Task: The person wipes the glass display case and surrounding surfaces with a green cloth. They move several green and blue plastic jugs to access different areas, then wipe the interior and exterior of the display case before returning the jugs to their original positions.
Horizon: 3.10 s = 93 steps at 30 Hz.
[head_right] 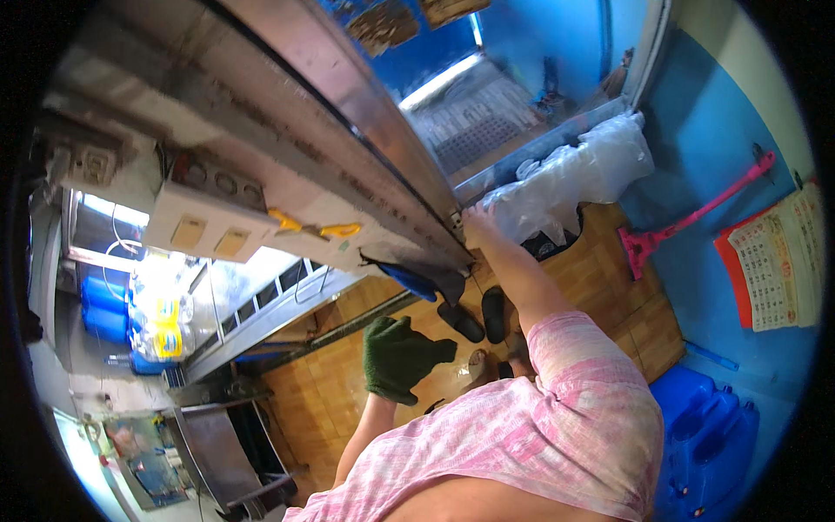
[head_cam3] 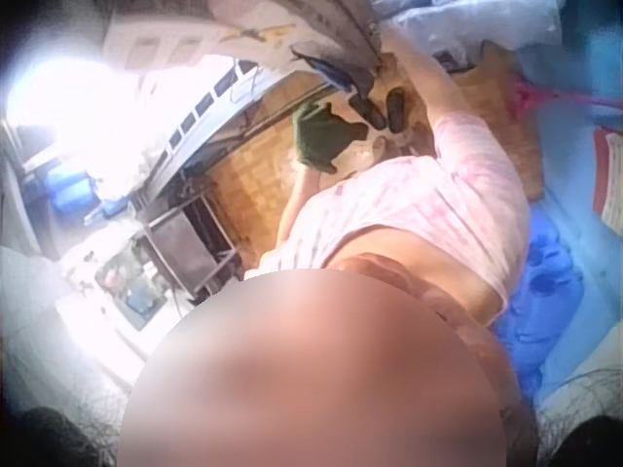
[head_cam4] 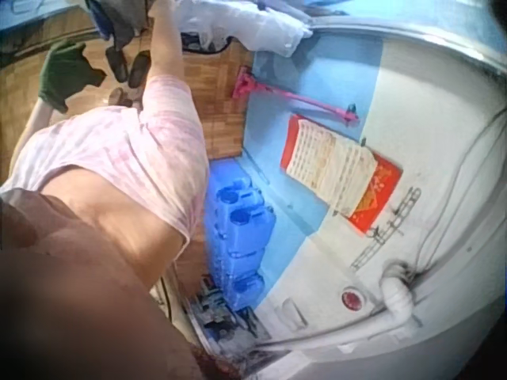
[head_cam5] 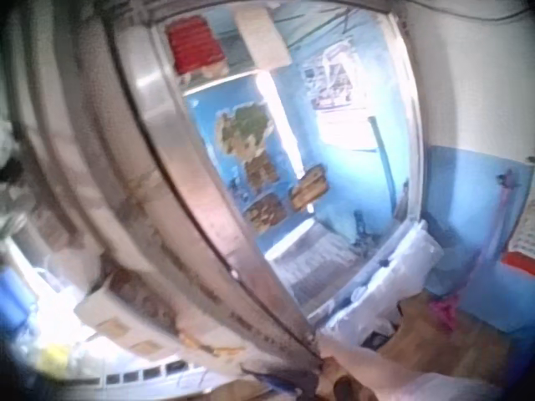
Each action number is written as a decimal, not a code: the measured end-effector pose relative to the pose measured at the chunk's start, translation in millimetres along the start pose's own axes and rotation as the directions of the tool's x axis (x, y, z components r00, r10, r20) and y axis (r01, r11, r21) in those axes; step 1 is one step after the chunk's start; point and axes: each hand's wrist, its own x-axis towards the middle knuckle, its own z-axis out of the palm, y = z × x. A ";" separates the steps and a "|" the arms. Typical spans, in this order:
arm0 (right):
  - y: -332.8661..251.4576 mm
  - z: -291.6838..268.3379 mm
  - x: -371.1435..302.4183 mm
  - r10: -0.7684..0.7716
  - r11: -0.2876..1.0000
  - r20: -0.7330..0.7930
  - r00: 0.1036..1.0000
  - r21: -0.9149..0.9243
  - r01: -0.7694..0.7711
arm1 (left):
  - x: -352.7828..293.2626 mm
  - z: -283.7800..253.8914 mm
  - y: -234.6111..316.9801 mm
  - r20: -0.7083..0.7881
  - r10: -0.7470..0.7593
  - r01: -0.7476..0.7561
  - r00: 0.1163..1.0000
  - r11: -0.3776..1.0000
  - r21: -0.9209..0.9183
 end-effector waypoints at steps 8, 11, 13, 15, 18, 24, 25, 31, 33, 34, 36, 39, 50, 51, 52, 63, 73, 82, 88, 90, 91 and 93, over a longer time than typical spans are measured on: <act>-7.5 -0.8 -7.1 0.093 0.995 0.059 0.994 -0.033 -0.091 | -76.7 -12.8 -34.0 0.034 -0.168 0.154 0.985 0.955 0.252; -5.4 10.3 -38.4 0.050 0.998 0.009 0.999 -0.037 -0.050 | -93.8 -11.9 -48.7 0.028 -0.187 0.173 0.982 0.947 0.270; -0.8 18.2 -67.8 0.017 0.999 -0.029 0.999 -0.035 -0.018 | -103.5 -13.3 -58.8 0.010 -0.187 0.177 0.982 0.945 0.275; 5.1 27.6 -101.8 -0.003 0.999 -0.115 0.993 -0.046 -0.002 | -110.2 -15.2 -69.4 -0.034 -0.161 0.164 0.986 0.952 0.258; 10.1 44.2 -157.1 0.112 0.994 -0.149 0.983 0.019 -0.111 | -114.9 -19.0 -83.1 -0.123 -0.102 0.127 0.987 0.969 0.212; 11.0 61.2 -268.3 0.413 0.884 -0.102 0.905 0.285 -0.371 | -132.7 -42.3 -90.8 -0.063 -0.127 0.139 0.990 0.957 0.255; 2.3 60.6 -287.8 0.442 0.836 -0.220 0.870 0.452 -0.310 | -133.4 -46.1 -91.1 -0.037 -0.146 0.151 0.989 0.948 0.281; -46.3 -2.5 -311.3 0.680 0.617 -0.681 0.273 0.732 0.291 | -131.8 -53.0 -80.6 0.129 -0.081 0.041 0.988 0.958 0.285; -46.6 -33.2 -290.8 0.713 0.605 -0.656 0.247 0.754 0.256 | -125.4 -51.0 -73.8 0.135 -0.054 0.027 0.989 0.980 0.196; -46.9 -45.9 -280.7 0.680 0.643 -0.696 0.231 0.718 0.268 | -120.0 -48.3 -70.3 0.165 -0.046 0.014 0.985 0.982 0.190; -52.2 -62.4 -263.3 0.774 0.561 -0.539 0.334 0.827 0.036 | -109.2 -43.2 -63.1 0.205 -0.030 -0.013 0.978 0.979 0.203; -61.1 -75.6 -247.2 0.642 0.720 -0.730 0.234 0.679 0.142 | -91.8 -37.4 -61.3 0.013 0.017 -0.018 1.000 0.996 0.085; -56.1 -74.5 -233.2 0.523 0.820 -0.822 0.224 0.557 0.130 | -133.2 -60.7 -55.9 -0.053 -0.006 0.020 0.999 0.963 0.270; -54.3 -72.7 -234.6 0.511 0.828 -0.829 0.228 0.546 0.128 | -143.3 -61.9 -54.6 0.034 -0.070 0.056 0.997 0.943 0.328; -52.7 -71.3 -235.8 0.500 0.836 -0.836 0.225 0.534 0.125 | -151.4 -62.1 -54.7 0.144 -0.134 0.070 0.981 0.922 0.380; -34.1 -55.1 -271.6 0.515 0.813 -0.816 0.262 0.562 0.153 | -157.2 -44.4 -47.3 0.069 -0.079 0.056 0.994 0.956 0.287; 20.2 -32.4 -368.0 0.594 0.570 -0.612 0.522 0.778 0.263 | -89.8 16.1 -19.1 0.212 0.013 -0.060 0.977 0.974 0.218; 95.8 -26.2 -462.8 0.428 0.749 -0.688 0.586 0.633 0.195 | -10.2 68.5 5.4 0.197 0.545 -0.529 0.815 0.839 -0.132; 116.9 -2.3 -501.9 0.741 0.538 -0.587 0.327 0.810 0.235 | 50.1 158.7 10.9 0.372 0.482 0.308 0.793 0.209 -0.928; 132.2 20.4 -515.8 0.772 0.550 -0.571 0.279 0.820 0.156 | 68.7 201.5 1.9 0.468 0.506 0.519 0.725 0.045 -0.854; 143.1 33.0 -522.4 0.803 0.535 -0.547 0.237 0.837 0.118 | 81.7 224.9 -1.3 0.425 0.494 0.431 0.758 0.110 -0.896; 164.3 60.3 -531.5 0.870 0.477 -0.482 0.104 0.876 0.069 | 110.8 275.8 -14.0 0.322 0.469 0.234 0.822 0.237 -0.943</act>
